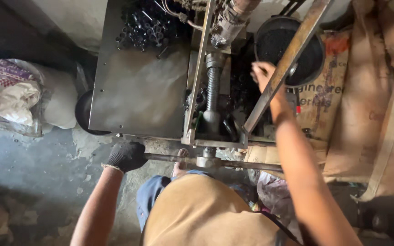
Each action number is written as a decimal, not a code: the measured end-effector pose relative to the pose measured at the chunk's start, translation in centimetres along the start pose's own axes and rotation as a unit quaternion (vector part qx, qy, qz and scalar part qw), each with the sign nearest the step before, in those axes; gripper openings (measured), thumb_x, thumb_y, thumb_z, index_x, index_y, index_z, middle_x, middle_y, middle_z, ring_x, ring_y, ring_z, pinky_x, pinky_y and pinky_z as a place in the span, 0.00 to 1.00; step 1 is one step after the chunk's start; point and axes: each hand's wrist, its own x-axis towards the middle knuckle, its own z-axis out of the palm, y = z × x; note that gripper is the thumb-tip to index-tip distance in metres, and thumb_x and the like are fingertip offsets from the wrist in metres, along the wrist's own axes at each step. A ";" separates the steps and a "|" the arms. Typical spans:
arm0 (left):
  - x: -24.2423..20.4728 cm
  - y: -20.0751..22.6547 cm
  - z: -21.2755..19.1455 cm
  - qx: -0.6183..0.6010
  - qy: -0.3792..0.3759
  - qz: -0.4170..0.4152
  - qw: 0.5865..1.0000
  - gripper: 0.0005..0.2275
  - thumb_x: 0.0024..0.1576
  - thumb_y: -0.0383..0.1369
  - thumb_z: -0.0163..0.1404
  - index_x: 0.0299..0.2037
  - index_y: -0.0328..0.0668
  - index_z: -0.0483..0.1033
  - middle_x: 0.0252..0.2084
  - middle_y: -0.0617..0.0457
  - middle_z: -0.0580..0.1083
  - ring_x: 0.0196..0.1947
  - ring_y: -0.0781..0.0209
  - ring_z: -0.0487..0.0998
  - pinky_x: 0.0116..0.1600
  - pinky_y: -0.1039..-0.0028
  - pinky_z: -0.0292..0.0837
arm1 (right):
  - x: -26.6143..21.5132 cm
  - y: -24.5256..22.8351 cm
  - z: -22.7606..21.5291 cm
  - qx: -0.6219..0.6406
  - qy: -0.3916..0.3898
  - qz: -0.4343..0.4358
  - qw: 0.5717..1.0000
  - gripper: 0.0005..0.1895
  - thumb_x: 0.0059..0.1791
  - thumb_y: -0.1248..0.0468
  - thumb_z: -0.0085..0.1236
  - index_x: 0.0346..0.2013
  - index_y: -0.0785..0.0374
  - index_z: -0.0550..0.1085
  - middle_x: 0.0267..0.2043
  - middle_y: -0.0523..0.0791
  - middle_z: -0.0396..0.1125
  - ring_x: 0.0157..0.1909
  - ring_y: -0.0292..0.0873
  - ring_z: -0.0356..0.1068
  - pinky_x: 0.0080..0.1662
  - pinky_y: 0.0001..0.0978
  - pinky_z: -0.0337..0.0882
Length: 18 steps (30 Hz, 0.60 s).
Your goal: The person operates a manual press machine in a workshop. They place small metal parts into the machine, pull a lever to activate the press, and then remove the processed parts, repeating this cycle continuously.
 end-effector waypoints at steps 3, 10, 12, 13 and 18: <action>-0.2 0.0 0.3 -0.009 0.007 -0.015 1.000 0.12 0.49 0.46 0.54 0.29 0.49 0.81 0.33 0.46 0.79 0.37 0.42 0.81 0.42 0.53 0.76 | 5.6 -0.8 5.9 -0.012 0.038 -0.075 0.996 0.11 0.54 0.65 0.59 0.48 0.69 0.78 0.37 0.48 0.77 0.36 0.38 0.77 0.41 0.28 0.76; -0.2 0.0 1.7 -0.050 0.041 -0.033 0.997 0.10 0.46 0.44 0.56 0.29 0.50 0.81 0.33 0.46 0.79 0.37 0.41 0.81 0.41 0.52 0.76 | 6.9 -6.5 7.0 -0.158 0.152 -0.182 0.959 0.12 0.41 0.71 0.61 0.39 0.67 0.81 0.37 0.55 0.77 0.38 0.55 0.79 0.43 0.43 0.75; 0.0 -0.3 1.6 -0.060 0.053 -0.031 0.996 0.10 0.45 0.44 0.55 0.28 0.51 0.81 0.32 0.46 0.79 0.37 0.41 0.81 0.41 0.53 0.76 | 4.9 -8.6 3.6 -0.237 0.276 -0.213 0.907 0.03 0.47 0.69 0.63 0.35 0.66 0.78 0.34 0.53 0.73 0.38 0.52 0.74 0.43 0.42 0.72; -0.1 -0.4 1.6 -0.057 0.055 -0.025 0.997 0.10 0.44 0.44 0.55 0.28 0.51 0.81 0.32 0.46 0.79 0.36 0.41 0.80 0.41 0.53 0.76 | 4.3 -9.6 2.1 0.083 0.240 -0.151 0.955 0.07 0.58 0.61 0.60 0.43 0.62 0.76 0.38 0.43 0.70 0.40 0.41 0.68 0.45 0.32 0.70; -0.2 -0.9 0.6 -0.059 0.023 0.017 0.998 0.11 0.45 0.46 0.55 0.29 0.51 0.82 0.31 0.45 0.79 0.35 0.41 0.81 0.41 0.52 0.75 | 2.0 -11.8 -7.2 -0.193 0.328 -0.191 0.905 0.09 0.55 0.70 0.59 0.50 0.68 0.80 0.55 0.47 0.68 0.55 0.41 0.72 0.52 0.28 0.77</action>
